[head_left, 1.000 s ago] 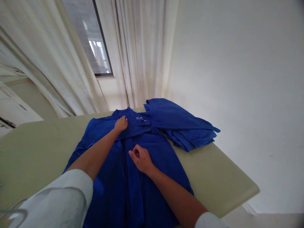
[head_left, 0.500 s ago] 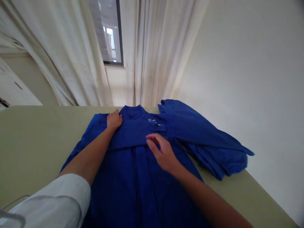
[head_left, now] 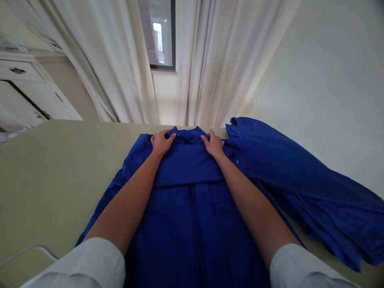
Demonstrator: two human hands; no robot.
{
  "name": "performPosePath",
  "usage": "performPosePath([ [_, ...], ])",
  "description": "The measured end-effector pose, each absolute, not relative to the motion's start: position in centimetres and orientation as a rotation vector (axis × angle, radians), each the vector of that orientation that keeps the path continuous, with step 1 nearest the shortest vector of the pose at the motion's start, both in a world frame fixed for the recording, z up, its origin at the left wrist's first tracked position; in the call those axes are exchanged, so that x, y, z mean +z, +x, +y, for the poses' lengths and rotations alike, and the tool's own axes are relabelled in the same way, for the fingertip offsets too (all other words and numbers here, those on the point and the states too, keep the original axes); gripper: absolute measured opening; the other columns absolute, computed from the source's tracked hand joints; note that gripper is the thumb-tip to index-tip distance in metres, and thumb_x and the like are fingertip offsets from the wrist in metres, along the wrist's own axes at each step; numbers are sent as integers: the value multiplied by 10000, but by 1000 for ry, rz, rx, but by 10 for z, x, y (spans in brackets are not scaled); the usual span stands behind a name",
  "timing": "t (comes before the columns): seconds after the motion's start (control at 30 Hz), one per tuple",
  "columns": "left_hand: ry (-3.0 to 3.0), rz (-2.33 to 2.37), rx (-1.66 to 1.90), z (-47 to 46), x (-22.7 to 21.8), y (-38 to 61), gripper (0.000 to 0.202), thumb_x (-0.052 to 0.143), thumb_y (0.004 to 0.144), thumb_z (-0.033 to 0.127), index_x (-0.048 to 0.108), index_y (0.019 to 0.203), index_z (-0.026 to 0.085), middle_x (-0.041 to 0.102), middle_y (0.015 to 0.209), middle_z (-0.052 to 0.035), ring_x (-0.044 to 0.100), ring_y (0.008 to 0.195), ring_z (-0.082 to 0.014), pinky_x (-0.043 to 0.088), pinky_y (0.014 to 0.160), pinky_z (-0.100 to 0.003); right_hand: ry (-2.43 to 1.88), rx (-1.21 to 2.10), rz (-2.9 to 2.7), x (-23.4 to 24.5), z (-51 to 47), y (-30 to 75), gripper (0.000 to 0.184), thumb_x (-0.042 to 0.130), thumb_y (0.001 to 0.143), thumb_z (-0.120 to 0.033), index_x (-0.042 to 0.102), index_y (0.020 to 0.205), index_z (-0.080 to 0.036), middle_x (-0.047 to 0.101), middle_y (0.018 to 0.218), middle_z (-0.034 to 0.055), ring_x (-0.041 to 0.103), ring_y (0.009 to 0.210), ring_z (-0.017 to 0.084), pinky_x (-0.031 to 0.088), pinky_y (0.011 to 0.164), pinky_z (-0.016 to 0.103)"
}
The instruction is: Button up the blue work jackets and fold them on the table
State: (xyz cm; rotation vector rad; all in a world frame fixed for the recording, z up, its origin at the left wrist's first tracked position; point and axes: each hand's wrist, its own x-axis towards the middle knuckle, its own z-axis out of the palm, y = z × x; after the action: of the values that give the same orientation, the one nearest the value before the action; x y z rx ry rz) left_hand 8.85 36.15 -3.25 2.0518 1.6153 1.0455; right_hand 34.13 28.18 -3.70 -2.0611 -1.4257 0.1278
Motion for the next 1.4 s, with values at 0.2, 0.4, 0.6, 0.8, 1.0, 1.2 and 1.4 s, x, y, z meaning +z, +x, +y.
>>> performPosePath([
  [0.2, 1898, 1345, 1295, 359, -34, 85, 219, 721, 821, 327, 732, 1014, 225, 772, 1056, -48, 692, 1071, -259, 416, 1129, -494, -1901, 254, -1281, -21, 287, 349, 641, 776, 792, -344, 643, 1400, -189, 753, 1179, 109, 673, 1095, 294, 467, 1009, 473],
  [0.4, 1935, 974, 1045, 361, -8, 69, 499, 611, 723, 168, 653, 1220, 195, 764, 1058, -60, 707, 1016, -223, 557, 997, -400, -1602, 648, -1665, 6, 275, 375, 341, 686, 751, -166, 803, 1072, -164, 762, 875, 29, 681, 810, 203, 532, 780, 327],
  [0.6, 2277, 812, 219, 368, 34, 61, 475, 490, 710, 110, 786, 1062, 228, 792, 1049, -39, 723, 1067, -248, 554, 1021, -398, -1835, 165, -1940, 38, 268, 384, 110, 719, 874, -222, 827, 859, -215, 768, 993, 118, 680, 1044, 316, 473, 1034, 507],
  [0.8, 2617, 1218, 479, 346, -13, 104, 537, 398, 1014, 334, 557, 1497, 164, 557, 1562, -136, 501, 1465, -314, 322, 1251, -525, -1632, 106, -2006, 8, 276, 313, 560, 462, 1069, -562, 598, 1473, -200, 601, 1494, 145, 529, 1399, 331, 359, 1207, 493],
  [1.0, 2701, 1279, 352, 325, -40, 109, 635, 307, 1054, 363, 319, 1653, 150, 338, 1704, -126, 315, 1586, -267, 167, 1306, -524, -1741, 243, -2179, -39, 266, 304, 893, 559, 941, -764, 377, 1642, -243, 388, 1682, 135, 359, 1550, 364, 222, 1277, 548],
  [1.2, 2763, 1254, 642, 292, -9, 106, 576, 352, 1018, 221, 460, 1581, 161, 462, 1642, -116, 424, 1516, -276, 254, 1291, -467, -1632, -67, -2042, -9, 226, 290, 820, 675, 930, -619, 463, 1565, -145, 488, 1597, 189, 437, 1468, 342, 289, 1238, 490],
  [1.4, 2718, 1053, 625, 191, -4, 103, 566, 336, 1068, 408, 463, 1592, 235, 513, 1607, -86, 487, 1462, -279, 338, 1258, -465, -1771, -278, -1250, 33, 121, 333, 460, 529, 1005, -493, 609, 1301, -150, 645, 1259, 190, 569, 1207, 324, 426, 1105, 487],
])
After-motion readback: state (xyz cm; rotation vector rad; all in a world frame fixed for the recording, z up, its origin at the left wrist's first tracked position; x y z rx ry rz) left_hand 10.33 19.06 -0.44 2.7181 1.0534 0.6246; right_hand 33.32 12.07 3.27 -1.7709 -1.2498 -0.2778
